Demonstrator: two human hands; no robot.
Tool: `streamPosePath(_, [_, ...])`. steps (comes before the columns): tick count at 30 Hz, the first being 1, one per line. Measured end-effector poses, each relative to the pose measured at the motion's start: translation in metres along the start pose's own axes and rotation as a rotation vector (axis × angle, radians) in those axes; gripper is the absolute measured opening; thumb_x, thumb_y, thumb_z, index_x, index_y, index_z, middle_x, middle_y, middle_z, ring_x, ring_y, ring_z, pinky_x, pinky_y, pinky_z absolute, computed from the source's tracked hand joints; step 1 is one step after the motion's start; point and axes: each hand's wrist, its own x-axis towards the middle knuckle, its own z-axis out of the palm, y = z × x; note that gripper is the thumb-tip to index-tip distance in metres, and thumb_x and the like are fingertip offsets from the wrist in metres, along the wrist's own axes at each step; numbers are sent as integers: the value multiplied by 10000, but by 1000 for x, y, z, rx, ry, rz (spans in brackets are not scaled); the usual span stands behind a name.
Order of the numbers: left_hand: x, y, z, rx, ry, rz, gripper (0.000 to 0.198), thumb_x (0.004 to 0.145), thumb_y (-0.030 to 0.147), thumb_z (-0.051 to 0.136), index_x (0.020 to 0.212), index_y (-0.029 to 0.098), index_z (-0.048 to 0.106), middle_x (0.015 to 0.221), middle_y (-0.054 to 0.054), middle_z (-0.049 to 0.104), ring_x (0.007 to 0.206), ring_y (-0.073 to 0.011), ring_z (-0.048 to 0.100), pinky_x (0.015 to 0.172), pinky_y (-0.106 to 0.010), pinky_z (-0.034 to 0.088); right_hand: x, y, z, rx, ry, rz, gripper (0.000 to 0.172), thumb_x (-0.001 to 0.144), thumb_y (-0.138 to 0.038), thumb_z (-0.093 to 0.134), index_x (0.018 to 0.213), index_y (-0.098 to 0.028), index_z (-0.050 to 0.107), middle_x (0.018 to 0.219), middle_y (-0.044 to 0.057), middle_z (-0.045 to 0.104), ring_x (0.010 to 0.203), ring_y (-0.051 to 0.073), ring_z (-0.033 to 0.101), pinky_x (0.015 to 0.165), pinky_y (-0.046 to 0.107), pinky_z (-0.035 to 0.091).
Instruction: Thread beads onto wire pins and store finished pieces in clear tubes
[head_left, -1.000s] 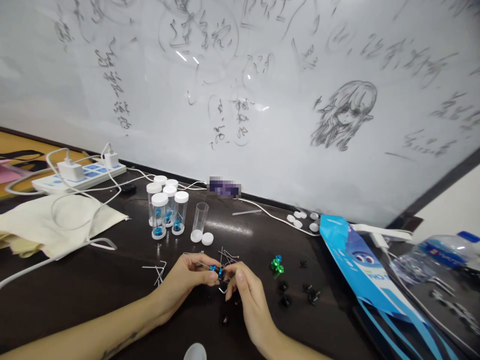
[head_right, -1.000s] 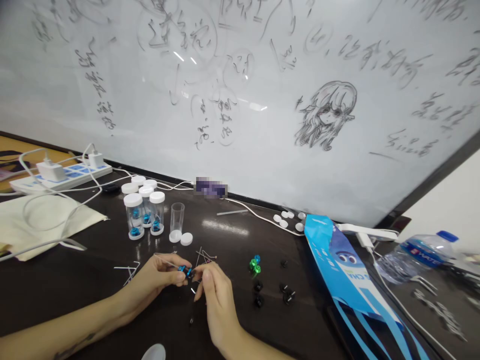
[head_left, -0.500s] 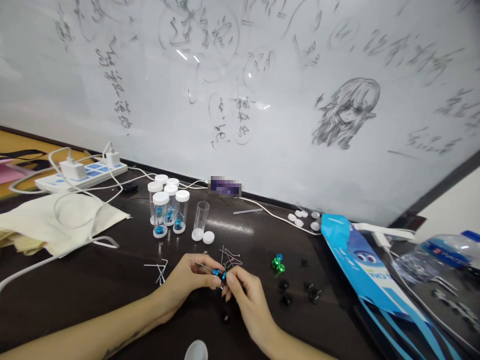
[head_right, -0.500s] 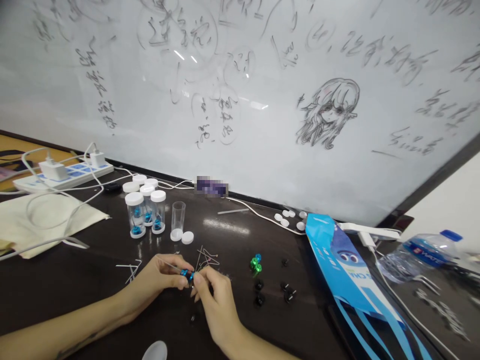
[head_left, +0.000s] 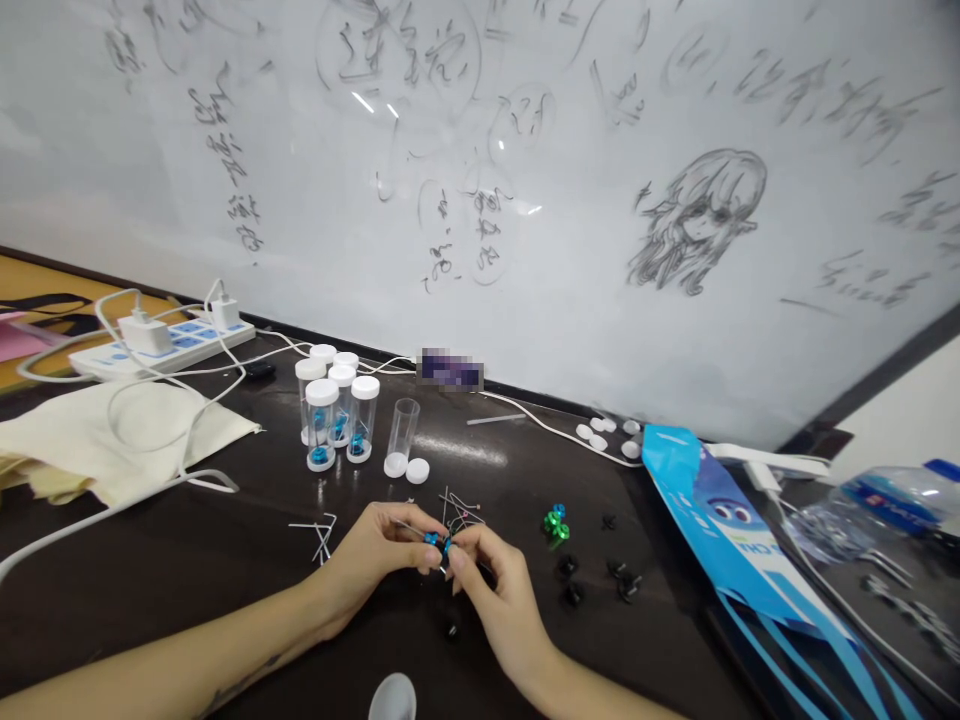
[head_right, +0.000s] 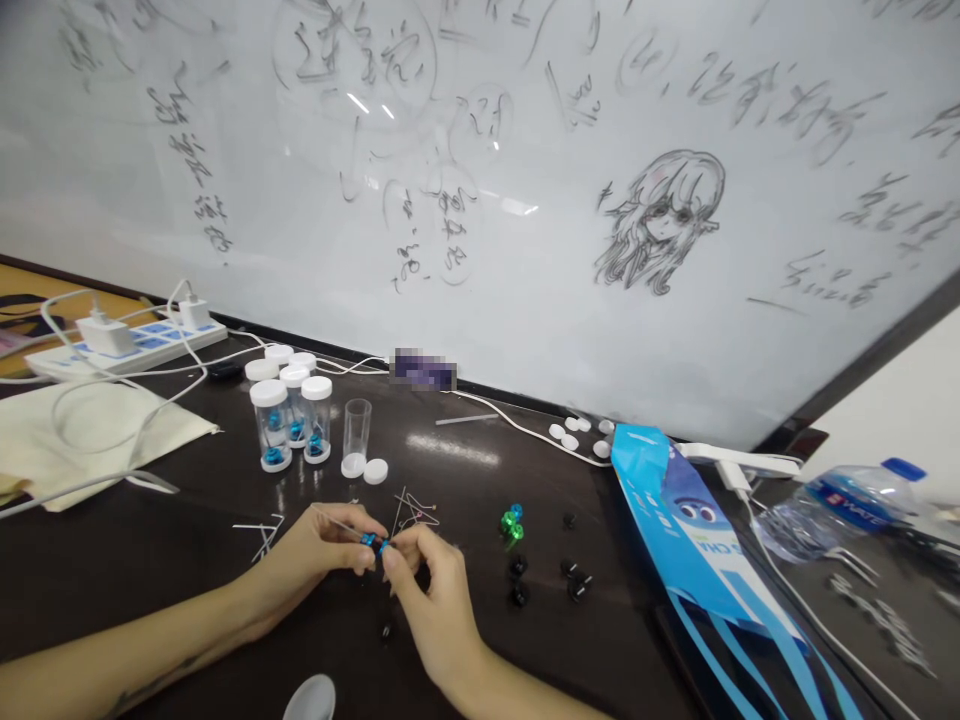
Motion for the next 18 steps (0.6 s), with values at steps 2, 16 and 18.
streamPosePath(2, [0, 0, 0, 1, -3, 1, 190, 634, 152, 834, 817, 159, 785, 641, -14, 694, 592, -117, 567, 623, -223, 445, 0, 0, 0, 11, -20, 8, 321, 961, -406, 510, 790, -165, 636, 654, -3, 591, 635, 140, 560, 646, 255, 426])
streamPosePath(16, [2, -3, -2, 12, -15, 24, 182, 643, 142, 824, 821, 158, 786, 643, -10, 683, 588, -114, 563, 603, -217, 443, 0, 2, 0, 29, -11, 14, 293, 951, -415, 530, 806, -174, 612, 679, -6, 584, 647, 142, 552, 654, 258, 417])
streamPosePath(18, [1, -2, -1, 9, -21, 22, 180, 644, 146, 825, 819, 157, 783, 653, -16, 690, 603, -123, 574, 604, -222, 447, 0, 2, 0, 43, -27, 28, 378, 979, -430, 469, 744, -168, 605, 667, 3, 596, 648, 144, 565, 661, 257, 415])
